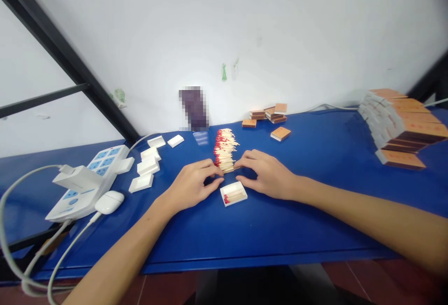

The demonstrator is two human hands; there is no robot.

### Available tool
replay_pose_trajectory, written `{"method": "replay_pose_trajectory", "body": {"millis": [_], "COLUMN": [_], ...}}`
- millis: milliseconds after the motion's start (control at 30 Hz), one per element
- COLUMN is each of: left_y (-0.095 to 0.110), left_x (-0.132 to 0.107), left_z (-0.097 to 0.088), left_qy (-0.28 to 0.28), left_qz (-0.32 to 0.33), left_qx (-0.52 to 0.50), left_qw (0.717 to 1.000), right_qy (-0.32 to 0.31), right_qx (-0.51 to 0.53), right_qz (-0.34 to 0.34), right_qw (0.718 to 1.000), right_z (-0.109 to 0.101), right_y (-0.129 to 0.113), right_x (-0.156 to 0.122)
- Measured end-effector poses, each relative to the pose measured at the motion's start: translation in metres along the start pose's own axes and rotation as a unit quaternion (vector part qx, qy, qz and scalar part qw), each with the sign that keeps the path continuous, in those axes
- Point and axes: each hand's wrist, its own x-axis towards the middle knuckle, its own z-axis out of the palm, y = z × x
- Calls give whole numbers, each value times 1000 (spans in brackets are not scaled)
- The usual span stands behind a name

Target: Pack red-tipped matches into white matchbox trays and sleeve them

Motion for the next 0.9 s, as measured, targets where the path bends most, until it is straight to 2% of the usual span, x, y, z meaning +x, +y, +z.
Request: {"method": "replay_pose_trajectory", "body": {"millis": [200,533,900], "left_y": [-4,-3,-4], "left_x": [0,0,0], "left_z": [1,0,1], "left_qy": [2,-6,-19], "left_qz": [-28,-20,-26], "left_qx": [37,17,13], "left_qw": [999,1000,999], "right_qy": [-10,-25,-11], "right_qx": [-7,18,21], "right_qz": [-2,-2,-4], "right_qw": [1000,1000,1000], "right_z": [-1,-1,1], "right_y": [1,2,2], "right_x": [-1,0,0]}}
